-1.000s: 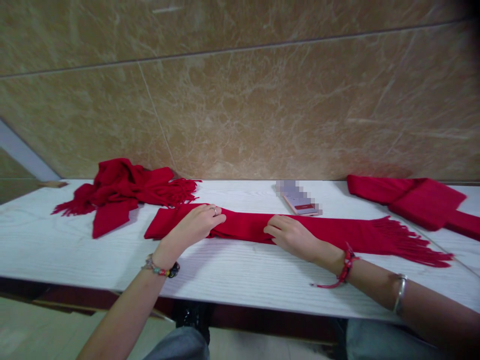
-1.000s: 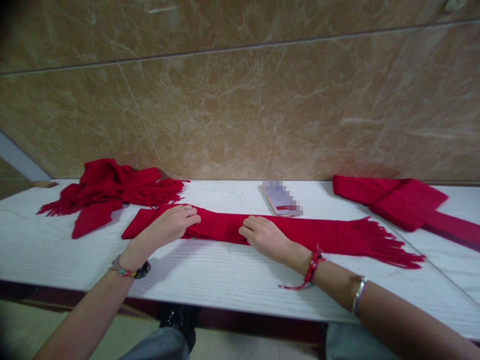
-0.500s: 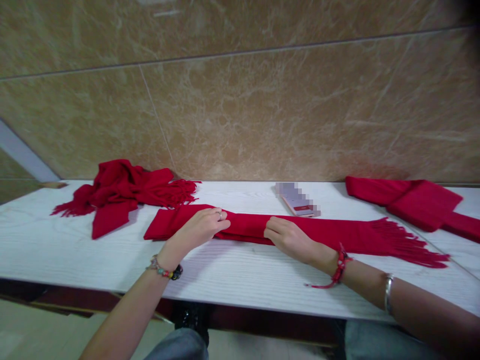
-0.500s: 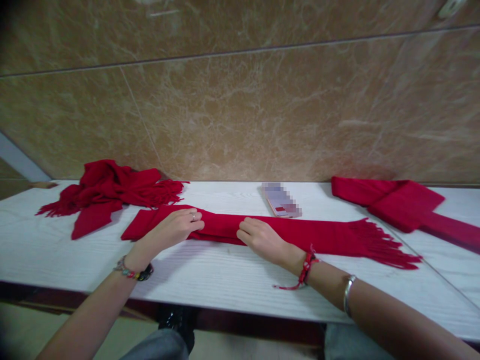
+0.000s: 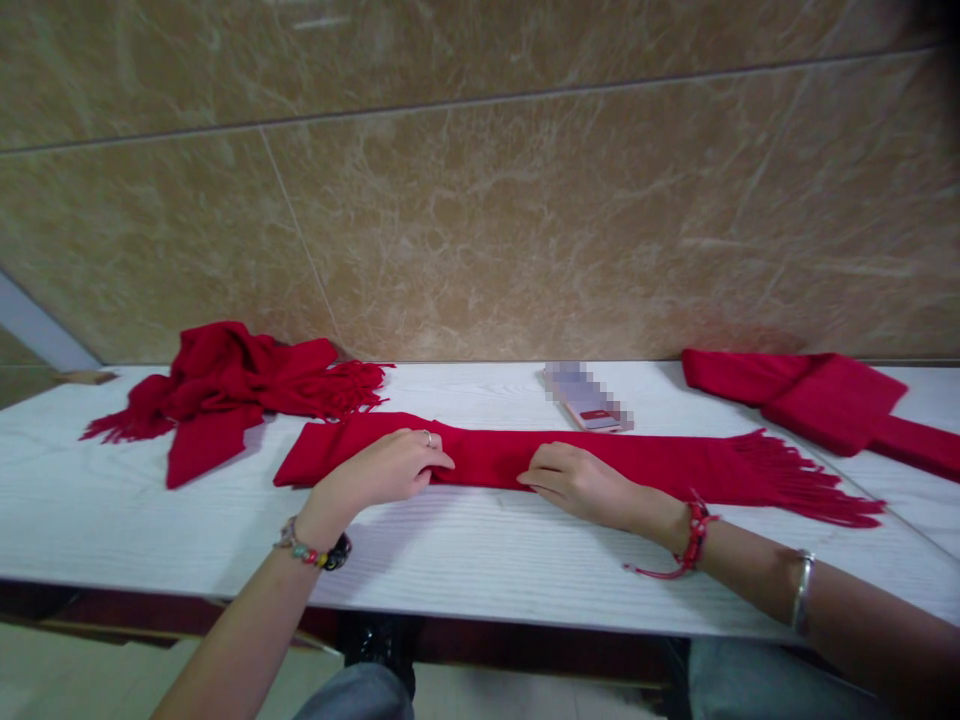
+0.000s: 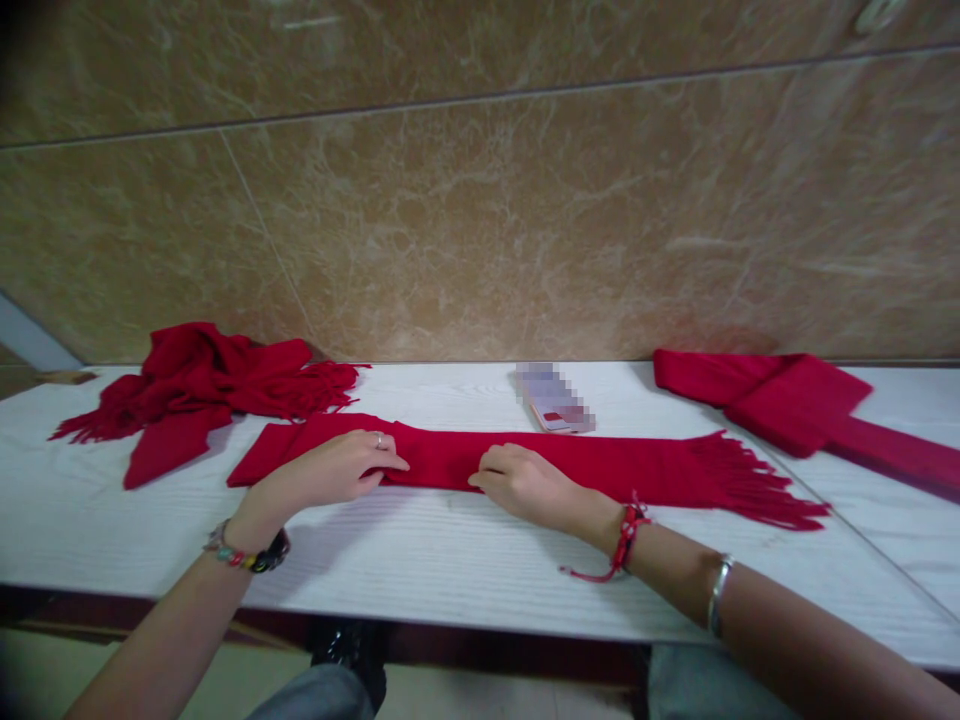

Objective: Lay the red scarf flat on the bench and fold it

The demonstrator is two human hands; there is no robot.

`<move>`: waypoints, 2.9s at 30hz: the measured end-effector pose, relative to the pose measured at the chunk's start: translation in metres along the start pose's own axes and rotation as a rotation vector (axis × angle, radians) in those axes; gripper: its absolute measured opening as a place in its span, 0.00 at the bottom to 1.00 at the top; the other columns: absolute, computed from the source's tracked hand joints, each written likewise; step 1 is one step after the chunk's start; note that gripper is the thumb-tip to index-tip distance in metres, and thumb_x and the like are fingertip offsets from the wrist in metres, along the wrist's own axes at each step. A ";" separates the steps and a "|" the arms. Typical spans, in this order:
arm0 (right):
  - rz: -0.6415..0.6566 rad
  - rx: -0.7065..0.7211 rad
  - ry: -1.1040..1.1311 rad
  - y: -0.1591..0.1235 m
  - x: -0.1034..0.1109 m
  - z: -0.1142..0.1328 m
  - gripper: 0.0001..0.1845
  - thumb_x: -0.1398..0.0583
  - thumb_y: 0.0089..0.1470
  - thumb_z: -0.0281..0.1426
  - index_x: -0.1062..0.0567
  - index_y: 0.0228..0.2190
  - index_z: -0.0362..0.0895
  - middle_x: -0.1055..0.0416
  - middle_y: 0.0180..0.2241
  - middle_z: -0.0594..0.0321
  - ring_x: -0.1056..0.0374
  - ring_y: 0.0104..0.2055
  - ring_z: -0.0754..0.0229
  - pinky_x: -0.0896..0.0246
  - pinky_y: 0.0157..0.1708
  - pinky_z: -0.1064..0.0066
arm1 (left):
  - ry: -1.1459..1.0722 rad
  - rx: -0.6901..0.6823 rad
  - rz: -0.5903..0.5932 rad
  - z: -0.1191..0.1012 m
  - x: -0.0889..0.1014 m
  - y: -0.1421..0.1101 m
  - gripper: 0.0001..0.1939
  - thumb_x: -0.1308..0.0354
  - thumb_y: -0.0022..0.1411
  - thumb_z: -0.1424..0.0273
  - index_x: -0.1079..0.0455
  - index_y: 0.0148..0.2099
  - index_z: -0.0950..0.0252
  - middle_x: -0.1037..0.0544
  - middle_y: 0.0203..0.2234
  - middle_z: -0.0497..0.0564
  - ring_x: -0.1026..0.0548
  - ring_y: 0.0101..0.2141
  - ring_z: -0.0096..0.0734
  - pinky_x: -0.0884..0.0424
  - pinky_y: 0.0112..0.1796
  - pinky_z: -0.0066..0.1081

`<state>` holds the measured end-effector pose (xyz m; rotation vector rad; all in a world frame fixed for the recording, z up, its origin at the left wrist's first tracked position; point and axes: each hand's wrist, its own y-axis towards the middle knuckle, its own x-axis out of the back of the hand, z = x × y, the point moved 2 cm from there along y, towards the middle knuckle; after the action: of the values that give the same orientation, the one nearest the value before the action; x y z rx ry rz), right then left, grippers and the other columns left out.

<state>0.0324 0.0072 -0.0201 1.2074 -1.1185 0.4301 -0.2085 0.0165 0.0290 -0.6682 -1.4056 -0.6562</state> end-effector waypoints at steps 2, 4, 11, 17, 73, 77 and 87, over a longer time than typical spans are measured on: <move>0.020 -0.009 0.020 0.001 0.001 0.001 0.14 0.50 0.58 0.27 0.24 0.35 0.39 0.27 0.32 0.55 0.33 0.34 0.59 0.35 0.35 0.67 | 0.045 0.026 -0.001 -0.009 0.001 0.003 0.13 0.49 0.58 0.77 0.28 0.44 0.65 0.26 0.37 0.52 0.30 0.40 0.34 0.36 0.43 0.32; 0.038 -0.020 0.043 0.003 0.003 0.003 0.14 0.50 0.58 0.27 0.24 0.35 0.39 0.27 0.35 0.55 0.32 0.37 0.59 0.34 0.39 0.67 | 0.039 0.012 -0.013 -0.020 0.001 0.007 0.11 0.50 0.60 0.75 0.29 0.43 0.66 0.27 0.39 0.53 0.30 0.41 0.34 0.36 0.44 0.32; 0.131 -0.035 0.068 -0.003 0.002 0.001 0.16 0.50 0.59 0.27 0.27 0.45 0.40 0.29 0.45 0.55 0.35 0.47 0.58 0.38 0.49 0.67 | 0.116 0.009 0.042 -0.040 -0.001 0.020 0.14 0.58 0.65 0.77 0.31 0.42 0.70 0.27 0.39 0.56 0.31 0.42 0.35 0.37 0.46 0.33; 0.213 -0.002 0.076 -0.007 0.009 0.000 0.18 0.51 0.59 0.27 0.31 0.50 0.41 0.33 0.50 0.55 0.39 0.53 0.58 0.43 0.53 0.65 | 0.241 0.464 0.063 -0.057 -0.008 0.039 0.13 0.57 0.60 0.82 0.32 0.40 0.75 0.28 0.38 0.64 0.31 0.42 0.43 0.34 0.42 0.39; 0.330 -0.139 0.155 -0.010 0.012 -0.004 0.21 0.51 0.59 0.33 0.38 0.54 0.51 0.42 0.57 0.60 0.54 0.61 0.51 0.61 0.57 0.46 | 0.285 0.564 0.011 -0.061 -0.011 0.034 0.21 0.60 0.61 0.80 0.38 0.54 0.72 0.31 0.47 0.68 0.29 0.43 0.47 0.35 0.41 0.44; 0.318 -0.128 0.150 -0.010 0.011 -0.004 0.21 0.50 0.59 0.32 0.37 0.53 0.51 0.41 0.56 0.59 0.54 0.61 0.51 0.61 0.57 0.47 | 0.181 0.442 -0.015 -0.067 -0.013 0.042 0.19 0.60 0.61 0.82 0.38 0.53 0.71 0.36 0.50 0.65 0.30 0.45 0.41 0.33 0.40 0.36; 0.330 -0.149 0.167 -0.010 0.011 -0.003 0.21 0.51 0.60 0.32 0.38 0.54 0.50 0.42 0.57 0.60 0.55 0.62 0.52 0.62 0.58 0.48 | 0.345 0.648 -0.003 -0.063 -0.006 0.029 0.17 0.58 0.60 0.80 0.31 0.46 0.76 0.28 0.41 0.67 0.33 0.43 0.54 0.39 0.40 0.48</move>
<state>0.0465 0.0035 -0.0152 0.8421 -1.1856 0.6738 -0.1458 -0.0117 0.0191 -0.0342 -1.1961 -0.2659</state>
